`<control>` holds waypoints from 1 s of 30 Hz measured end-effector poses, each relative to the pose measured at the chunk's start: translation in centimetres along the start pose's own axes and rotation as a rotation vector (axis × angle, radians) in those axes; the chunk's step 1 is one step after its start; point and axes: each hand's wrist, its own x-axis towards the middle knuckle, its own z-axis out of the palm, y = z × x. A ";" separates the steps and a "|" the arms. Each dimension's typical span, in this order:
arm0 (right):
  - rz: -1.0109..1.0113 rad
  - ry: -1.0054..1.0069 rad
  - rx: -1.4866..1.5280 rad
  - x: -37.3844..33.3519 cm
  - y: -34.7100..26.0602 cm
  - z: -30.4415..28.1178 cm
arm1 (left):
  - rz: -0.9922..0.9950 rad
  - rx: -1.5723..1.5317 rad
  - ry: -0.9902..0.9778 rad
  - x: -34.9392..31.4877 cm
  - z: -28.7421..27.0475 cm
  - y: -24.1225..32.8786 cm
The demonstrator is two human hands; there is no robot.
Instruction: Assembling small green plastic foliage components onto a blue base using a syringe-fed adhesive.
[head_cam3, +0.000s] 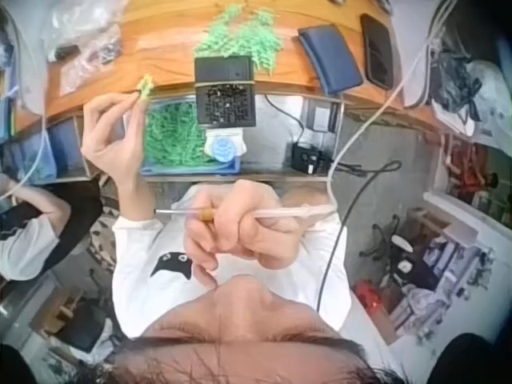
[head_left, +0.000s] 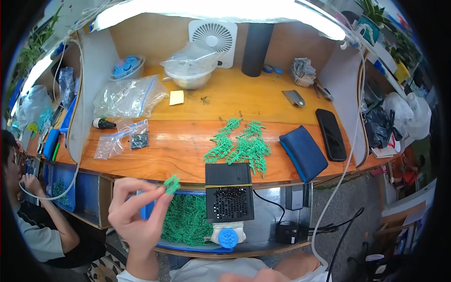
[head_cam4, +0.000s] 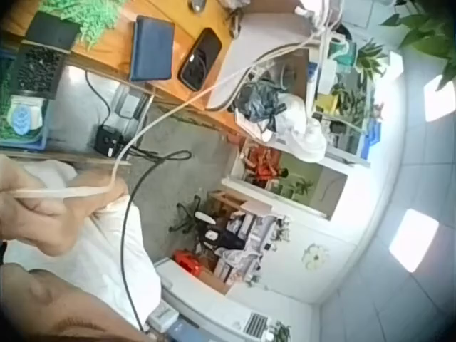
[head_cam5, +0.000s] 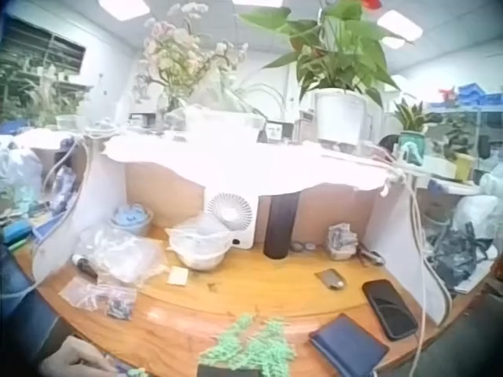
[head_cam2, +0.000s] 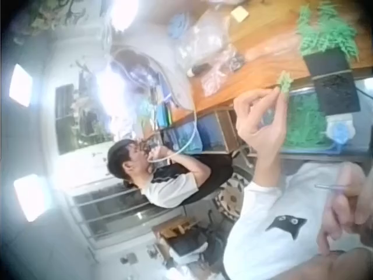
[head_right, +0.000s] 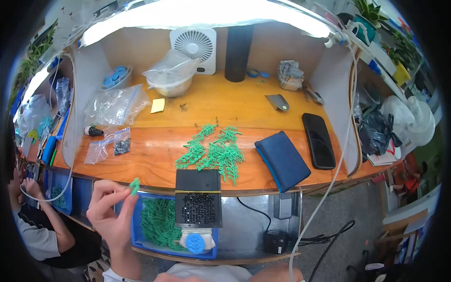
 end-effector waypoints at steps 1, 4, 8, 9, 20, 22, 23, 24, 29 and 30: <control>-0.003 -0.003 0.004 0.0 0.2 -0.1 | 0.004 0.003 -0.003 -0.5 -0.7 -0.1; -0.005 -0.030 0.031 -0.6 1.2 -1.3 | -0.021 -0.102 0.102 -2.0 -1.9 -0.3; 0.002 -0.097 0.120 0.4 1.2 -1.8 | -0.098 -0.100 0.027 -5.0 -2.9 -0.3; 0.068 -0.033 0.028 0.0 0.2 -0.7 | -0.095 -0.133 0.020 -5.3 -2.2 0.2; -0.205 0.032 -0.238 0.0 -1.9 -5.3 | 0.085 -0.068 -0.182 -7.2 0.2 3.3; -0.320 0.194 -0.307 -0.2 -2.1 -5.9 | 0.108 -0.048 -0.163 -7.2 0.7 3.4; -0.313 0.192 -0.313 -0.2 -2.0 -6.0 | 0.137 -0.035 -0.156 -7.2 1.0 3.5; -0.356 0.214 -0.347 -0.3 -2.0 -6.1 | 0.142 -0.024 -0.142 -7.2 1.2 3.6; -0.451 0.225 -0.635 0.7 -0.9 -8.3 | 0.122 0.005 -0.130 -7.4 0.8 3.8; -0.468 0.221 -0.778 0.9 -0.6 -8.7 | 0.117 0.011 -0.125 -7.4 0.8 3.8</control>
